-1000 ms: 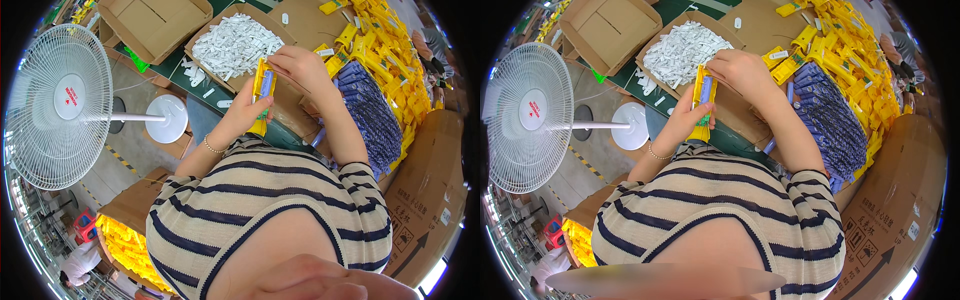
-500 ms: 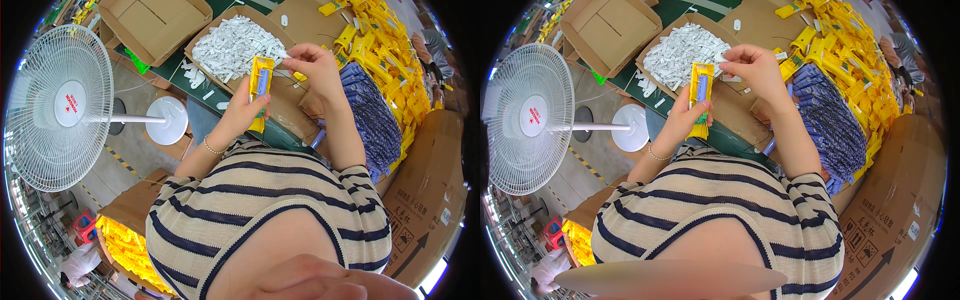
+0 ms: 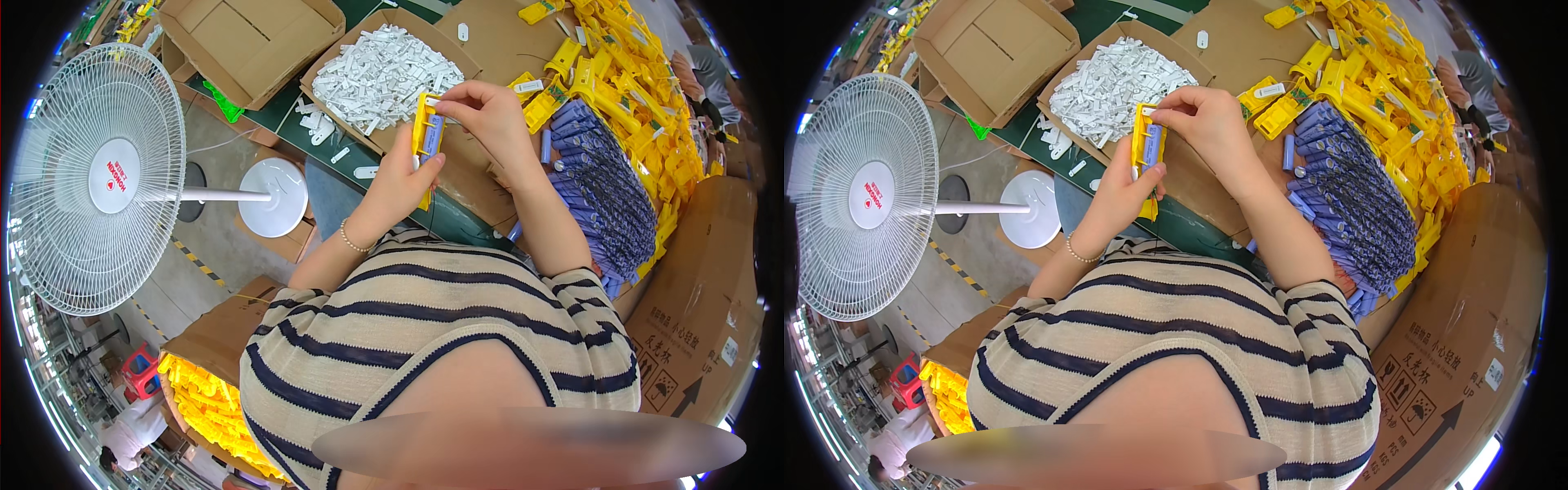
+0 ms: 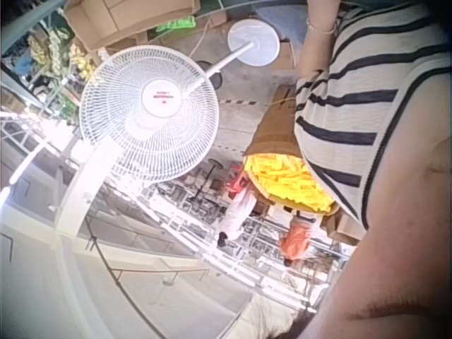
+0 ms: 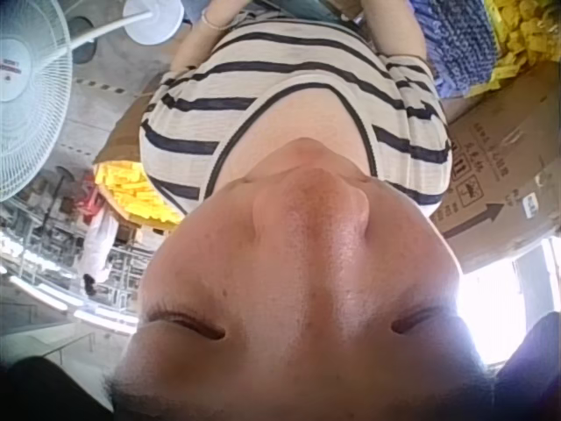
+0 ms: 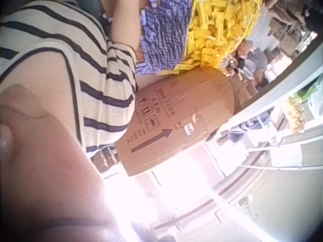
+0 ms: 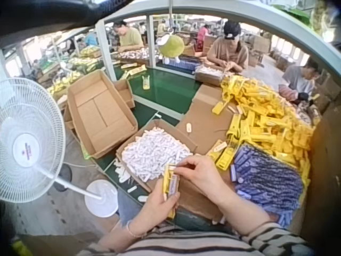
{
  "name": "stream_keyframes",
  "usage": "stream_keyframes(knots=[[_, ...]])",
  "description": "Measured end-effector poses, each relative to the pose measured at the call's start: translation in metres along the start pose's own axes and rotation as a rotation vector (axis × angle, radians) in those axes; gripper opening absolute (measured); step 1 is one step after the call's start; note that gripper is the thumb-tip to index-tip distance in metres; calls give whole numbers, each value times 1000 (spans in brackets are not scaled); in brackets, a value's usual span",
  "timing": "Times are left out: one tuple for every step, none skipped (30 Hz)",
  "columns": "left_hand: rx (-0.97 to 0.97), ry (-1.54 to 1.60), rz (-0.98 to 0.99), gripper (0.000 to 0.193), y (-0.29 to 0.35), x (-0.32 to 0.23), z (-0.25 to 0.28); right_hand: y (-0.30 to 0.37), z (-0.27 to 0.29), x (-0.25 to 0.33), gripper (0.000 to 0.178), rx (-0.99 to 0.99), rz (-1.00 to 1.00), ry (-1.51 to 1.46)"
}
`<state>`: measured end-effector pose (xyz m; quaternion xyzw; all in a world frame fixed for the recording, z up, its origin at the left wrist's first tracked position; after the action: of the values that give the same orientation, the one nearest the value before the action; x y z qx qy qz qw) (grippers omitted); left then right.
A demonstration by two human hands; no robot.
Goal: The person assembles flashlights by inserting a white component and a battery into a yellow casing. They then snap a white cover onto the assembly and place the finished flashlight onto a pile.
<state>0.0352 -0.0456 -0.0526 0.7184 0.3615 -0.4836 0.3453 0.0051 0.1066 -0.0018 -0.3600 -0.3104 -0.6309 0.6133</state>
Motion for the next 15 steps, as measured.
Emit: stream_keyframes(knots=[[-5,-30,3,39,0,0,0,0,-1,0,12,0,0,0],[-4,-29,3,39,1,-2,0,0,-1,-1,14,-30,-4,-12],[-13,-66,9,40,2,-4,0,-1,-1,-1,16,-60,-9,-24],[-22,-103,15,41,3,-6,0,-1,-1,-2,16,-59,-8,-24],[-23,-102,16,41,3,-8,1,-2,0,-4,15,-45,-58,-65],[-22,-110,21,41,4,-9,1,-2,-1,-6,14,-30,-108,-106],[-21,-117,26,42,4,-9,1,-2,-2,-6,14,-30,-108,-106],[-21,-116,26,42,4,-7,1,-2,-4,-9,13,-32,-123,-165],[-43,-132,-22,38,3,-6,1,-1,-5,-10,12,-34,-138,-224],[-65,-147,-69,34,2,-5,1,-1,-5,-9,12,-34,-138,-224],[-64,-146,-69,34,1,-4,-1,0,-5,-7,13,-31,-157,-297],[-71,-142,-86,34,1,-3,-2,0,-5,-7,13,-28,-176,-370],[-79,-139,-105,34,1,-3,-3,1,-4,-7,13,-29,-174,-370],[-78,-140,-106,34,1,-4,-4,1,-4,-6,15,-36,-167,-354],[-78,-177,-105,33,1,-5,-5,2,-3,-6,16,-44,-159,-338]])
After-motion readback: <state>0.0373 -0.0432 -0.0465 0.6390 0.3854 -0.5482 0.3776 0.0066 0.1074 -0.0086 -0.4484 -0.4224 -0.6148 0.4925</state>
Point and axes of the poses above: each hand's wrist, its own y-axis away from the middle knuckle, its own z-axis out of the back of the hand, x = y × z, the point moved 3 cm from there along -y, towards the middle knuckle, and after that the axes turned 13 degrees about y, right-handed, at the moved point
